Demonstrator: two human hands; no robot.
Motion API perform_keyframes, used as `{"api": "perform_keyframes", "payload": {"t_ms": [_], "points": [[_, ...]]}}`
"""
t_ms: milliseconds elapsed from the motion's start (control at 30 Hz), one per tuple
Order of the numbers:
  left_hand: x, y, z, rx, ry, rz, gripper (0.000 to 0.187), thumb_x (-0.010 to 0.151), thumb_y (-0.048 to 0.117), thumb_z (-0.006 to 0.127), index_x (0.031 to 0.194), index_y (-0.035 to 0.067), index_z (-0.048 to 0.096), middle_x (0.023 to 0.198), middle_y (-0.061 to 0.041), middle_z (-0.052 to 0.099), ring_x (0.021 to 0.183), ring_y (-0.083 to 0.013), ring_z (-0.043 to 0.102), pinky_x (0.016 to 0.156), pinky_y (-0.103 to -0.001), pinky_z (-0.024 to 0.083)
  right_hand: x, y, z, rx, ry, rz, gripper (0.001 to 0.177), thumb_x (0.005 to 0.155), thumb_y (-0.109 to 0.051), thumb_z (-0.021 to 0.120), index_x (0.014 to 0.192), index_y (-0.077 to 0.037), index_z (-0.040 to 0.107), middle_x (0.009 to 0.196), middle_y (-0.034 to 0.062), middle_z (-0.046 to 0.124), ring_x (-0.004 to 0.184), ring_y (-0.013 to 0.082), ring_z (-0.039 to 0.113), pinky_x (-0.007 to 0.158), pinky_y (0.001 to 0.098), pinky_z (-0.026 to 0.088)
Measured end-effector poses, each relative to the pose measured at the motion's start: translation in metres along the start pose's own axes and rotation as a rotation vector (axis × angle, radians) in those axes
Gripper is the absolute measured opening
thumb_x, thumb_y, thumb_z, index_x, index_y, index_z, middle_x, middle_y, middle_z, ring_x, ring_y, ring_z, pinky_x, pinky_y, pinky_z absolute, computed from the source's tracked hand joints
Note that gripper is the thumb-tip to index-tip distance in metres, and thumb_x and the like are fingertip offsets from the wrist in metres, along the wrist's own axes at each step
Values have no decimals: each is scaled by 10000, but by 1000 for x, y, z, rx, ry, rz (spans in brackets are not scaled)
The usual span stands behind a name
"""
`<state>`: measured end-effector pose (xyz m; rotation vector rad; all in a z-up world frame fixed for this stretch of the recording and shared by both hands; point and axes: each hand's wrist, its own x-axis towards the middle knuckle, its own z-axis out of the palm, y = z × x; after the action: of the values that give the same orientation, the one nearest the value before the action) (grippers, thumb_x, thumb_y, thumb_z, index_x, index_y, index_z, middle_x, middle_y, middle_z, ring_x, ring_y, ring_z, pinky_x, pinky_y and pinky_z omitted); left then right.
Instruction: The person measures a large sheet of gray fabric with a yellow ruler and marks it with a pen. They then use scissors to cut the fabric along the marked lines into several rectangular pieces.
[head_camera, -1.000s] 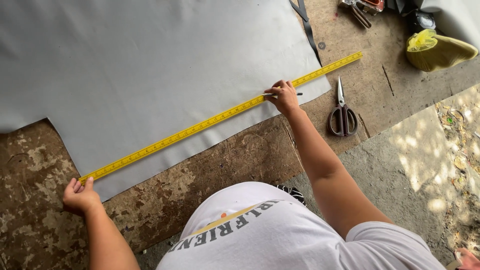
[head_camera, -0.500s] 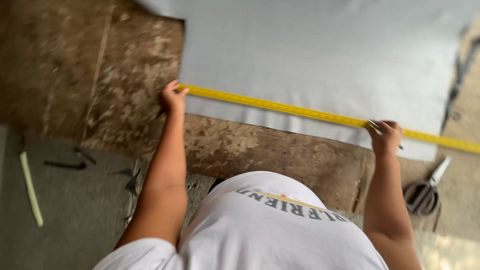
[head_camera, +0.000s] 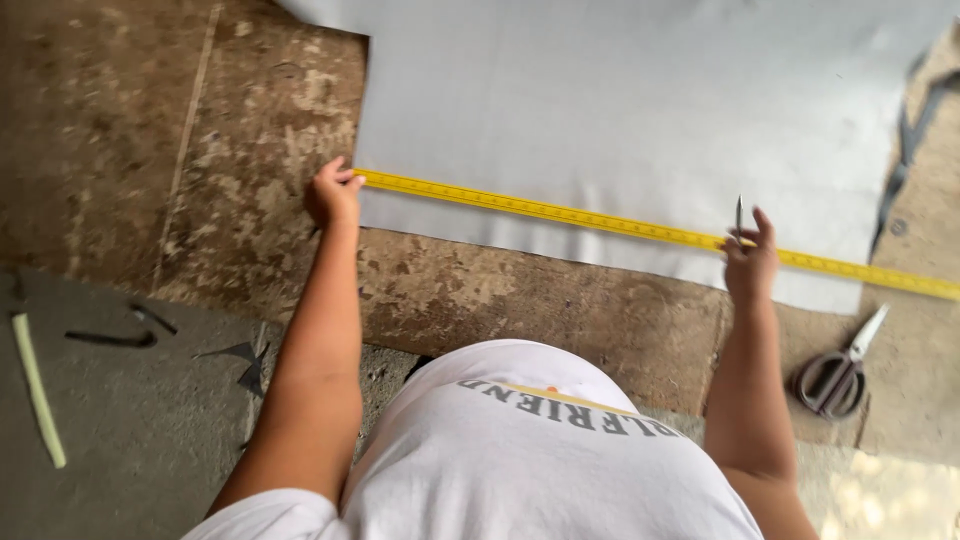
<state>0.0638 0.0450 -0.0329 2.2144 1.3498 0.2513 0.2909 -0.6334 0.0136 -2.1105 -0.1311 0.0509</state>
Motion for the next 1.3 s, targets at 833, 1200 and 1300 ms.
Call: {"api": "perform_keyframes", "payload": {"t_ms": [833,1200,1300], "points": [[-7,9,-21,-9,-80,-34,487,826,316,853,1287,305,700,1043,155,769,1004,-130,726,912,-314,540,-15,-119,162,362,-240,78,201,934,-41,734,1104,-11,631,867,166,720,774,182,688,780,289,554],[-5,6,-20,55,-58,-24,475,818,319,864,1268,305,712,1020,162,766,972,-120,728,909,-316,537,-8,-113,180,197,-313,38,94,971,-46,605,1059,-12,604,723,139,679,668,201,669,683,306,560],[-6,6,-20,44,-59,-19,480,813,309,867,1268,294,714,1019,152,769,977,-126,729,917,-322,538,-5,-94,179,166,-280,54,56,959,-53,594,1008,-47,622,657,97,648,605,174,627,617,289,533]]}}
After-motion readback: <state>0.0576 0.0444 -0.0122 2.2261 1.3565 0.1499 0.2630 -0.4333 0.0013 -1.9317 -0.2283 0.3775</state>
